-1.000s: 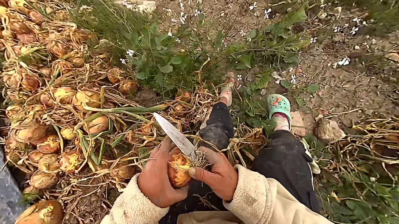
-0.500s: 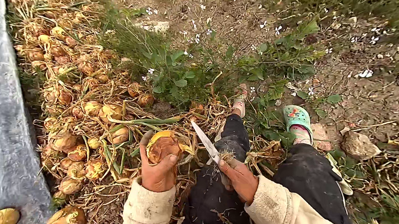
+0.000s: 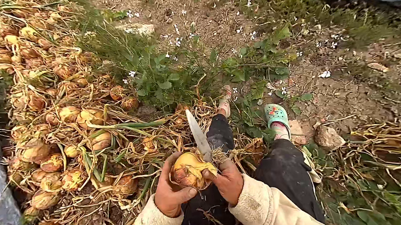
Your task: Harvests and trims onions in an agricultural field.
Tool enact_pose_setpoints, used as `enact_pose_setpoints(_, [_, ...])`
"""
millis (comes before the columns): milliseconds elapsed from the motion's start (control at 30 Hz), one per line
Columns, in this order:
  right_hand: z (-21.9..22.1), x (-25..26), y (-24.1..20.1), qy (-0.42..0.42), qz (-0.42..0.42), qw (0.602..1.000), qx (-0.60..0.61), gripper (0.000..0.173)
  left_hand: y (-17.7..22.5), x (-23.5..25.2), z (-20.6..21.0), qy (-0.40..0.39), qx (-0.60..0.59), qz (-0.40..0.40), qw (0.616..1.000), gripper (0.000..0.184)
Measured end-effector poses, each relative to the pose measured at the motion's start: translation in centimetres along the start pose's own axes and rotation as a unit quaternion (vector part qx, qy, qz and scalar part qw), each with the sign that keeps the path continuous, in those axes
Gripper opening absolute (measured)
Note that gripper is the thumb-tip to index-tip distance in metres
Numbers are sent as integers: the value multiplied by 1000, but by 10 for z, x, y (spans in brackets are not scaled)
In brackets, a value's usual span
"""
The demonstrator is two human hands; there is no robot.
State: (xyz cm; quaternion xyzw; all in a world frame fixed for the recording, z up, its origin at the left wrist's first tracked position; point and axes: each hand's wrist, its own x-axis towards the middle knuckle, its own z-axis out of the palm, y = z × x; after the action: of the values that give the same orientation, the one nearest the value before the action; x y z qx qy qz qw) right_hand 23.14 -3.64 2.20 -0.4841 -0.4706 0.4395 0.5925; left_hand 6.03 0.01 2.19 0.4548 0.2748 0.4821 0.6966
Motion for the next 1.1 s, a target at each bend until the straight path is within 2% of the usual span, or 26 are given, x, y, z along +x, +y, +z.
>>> enact_pose_setpoints(67, [5, -7, 4, -20, 35, 999, 26, 40, 9, 0, -14, -51, 201, -5, 978, 108])
enact_pose_setpoints(133, [12, -13, 4, -39, 92, 994, 31, 36, 20, 0, -14, -46, 405, -36, 913, 106])
enact_pose_setpoints(167, [15, -15, 3, -43, 137, 989, 36, 32, 23, 0, -11, -31, 463, -51, 884, 103])
enact_pose_setpoints(200, [18, -16, 1, -42, 184, 981, 44, 27, 21, -1, -8, -13, 496, -63, 866, 101])
enact_pose_setpoints(300, [24, -14, -3, -30, 306, 950, 58, 16, 6, -4, -3, 52, 528, -46, 846, 97])
enact_pose_setpoints(367, [29, -10, 0, -16, 353, 933, 69, 23, -3, -2, -5, 87, 547, 20, 833, 88])
enact_pose_setpoints(433, [33, -6, 1, -9, 361, 929, 82, 30, -5, 4, -8, 116, 557, 77, 819, 83])
enact_pose_setpoints(567, [46, 1, -10, 0, 355, 930, 95, 39, 8, 6, -10, 158, 542, 84, 821, 81])
enact_pose_setpoints(700, [55, 0, -10, -28, 355, 929, 105, 46, 20, 4, -15, 181, 552, 77, 811, 83])
enact_pose_setpoints(767, [50, -13, -11, -83, 359, 924, 105, 54, 30, 13, -31, 265, 519, 49, 811, 86])
enact_pose_setpoints(833, [38, -34, -14, -132, 355, 922, 84, 51, 60, 27, -75, 410, 366, -23, 835, 96])
enact_pose_setpoints(867, [30, -38, -12, -120, 346, 928, 72, 50, 79, 29, -102, 479, 243, -8, 843, 95])
enact_pose_setpoints(900, [22, -35, -7, -85, 340, 935, 61, 51, 98, 27, -126, 528, 114, 49, 840, 82])
enact_pose_setpoints(967, [6, -26, 4, 8, 340, 938, 61, 54, 140, 6, -153, 544, -76, 211, 809, 31])
enact_pose_setpoints(1000, [0, -20, 8, 39, 336, 939, 71, 54, 160, -9, -165, 525, -109, 291, 792, 20])
enact_pose_setpoints(1033, [-4, -16, 11, 51, 328, 940, 79, 53, 178, -27, -179, 510, -84, 339, 786, 24])
enact_pose_setpoints(1067, [-5, -14, 11, 51, 322, 941, 87, 51, 189, -46, -194, 518, -12, 342, 784, 31])
enact_pose_setpoints(1100, [-4, -14, 9, 41, 316, 943, 92, 45, 193, -63, -208, 548, 92, 304, 774, 37])
